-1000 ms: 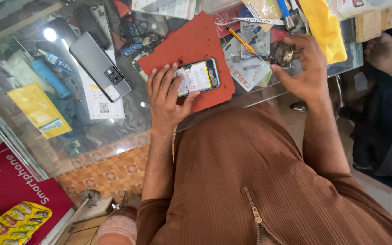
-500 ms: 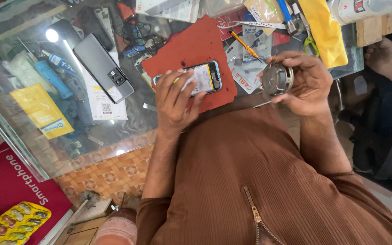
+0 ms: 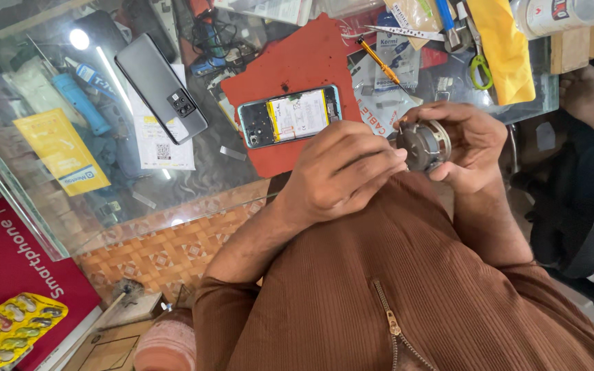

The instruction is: The person uses a screwdriver to remove screws from the back of a smartphone. They then open the device, inspect the internal components, and test the screen. The person also handles a small round object, possibly a watch, before continuing to work on the phone.

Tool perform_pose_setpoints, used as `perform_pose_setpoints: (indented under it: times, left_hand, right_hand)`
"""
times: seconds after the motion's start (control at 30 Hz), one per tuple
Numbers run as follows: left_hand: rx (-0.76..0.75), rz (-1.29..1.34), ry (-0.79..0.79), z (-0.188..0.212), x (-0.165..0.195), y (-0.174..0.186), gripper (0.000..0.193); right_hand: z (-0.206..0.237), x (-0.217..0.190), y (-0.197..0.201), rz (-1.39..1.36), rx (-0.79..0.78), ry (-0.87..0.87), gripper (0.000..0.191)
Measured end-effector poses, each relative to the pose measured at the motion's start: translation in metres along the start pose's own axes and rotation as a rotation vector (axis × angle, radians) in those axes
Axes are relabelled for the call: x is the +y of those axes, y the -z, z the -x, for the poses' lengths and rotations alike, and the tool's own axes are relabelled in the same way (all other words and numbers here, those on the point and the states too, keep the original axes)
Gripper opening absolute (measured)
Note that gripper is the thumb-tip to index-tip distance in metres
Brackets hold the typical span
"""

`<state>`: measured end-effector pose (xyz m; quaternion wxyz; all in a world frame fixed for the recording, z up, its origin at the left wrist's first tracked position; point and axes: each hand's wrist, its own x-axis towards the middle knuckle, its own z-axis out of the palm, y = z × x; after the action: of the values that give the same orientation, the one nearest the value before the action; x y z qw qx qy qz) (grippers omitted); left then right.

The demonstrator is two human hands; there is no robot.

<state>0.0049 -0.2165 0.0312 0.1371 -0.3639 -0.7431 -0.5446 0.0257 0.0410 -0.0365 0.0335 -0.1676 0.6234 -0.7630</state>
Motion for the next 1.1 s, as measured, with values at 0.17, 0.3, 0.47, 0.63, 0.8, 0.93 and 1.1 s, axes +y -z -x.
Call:
perform_pose_setpoints:
  times: [0.17,0.3,0.47,0.63,0.8,0.93,1.1]
  left_hand:
    - [0.008,0.003,0.023,-0.005,0.003,-0.002,0.03]
    - [0.015,-0.012,0.004,-0.005,0.005,-0.004,0.028]
    - [0.003,-0.026,-0.001,-0.003,0.008,-0.006,0.028]
    - [0.005,-0.036,0.007,-0.001,0.008,-0.008,0.029]
    - [0.0,-0.045,0.013,-0.001,0.009,-0.007,0.029]
    - [-0.01,-0.041,0.029,-0.001,0.009,-0.003,0.03]
    - [-0.002,-0.029,0.04,0.0,0.008,-0.004,0.029]
  right_hand:
    - [0.003,-0.003,-0.007,-0.157,0.043,-0.093,0.074]
    - [0.003,-0.004,-0.012,-0.204,0.058,-0.115,0.077]
    - [0.002,-0.001,-0.015,-0.204,0.042,-0.098,0.077]
    - [0.002,0.004,-0.013,-0.255,0.045,-0.118,0.076]
    - [0.004,0.008,-0.009,-0.143,0.065,-0.065,0.082]
    - [0.007,0.01,-0.008,-0.065,0.1,-0.048,0.087]
    - [0.011,0.008,-0.007,-0.047,0.128,-0.07,0.089]
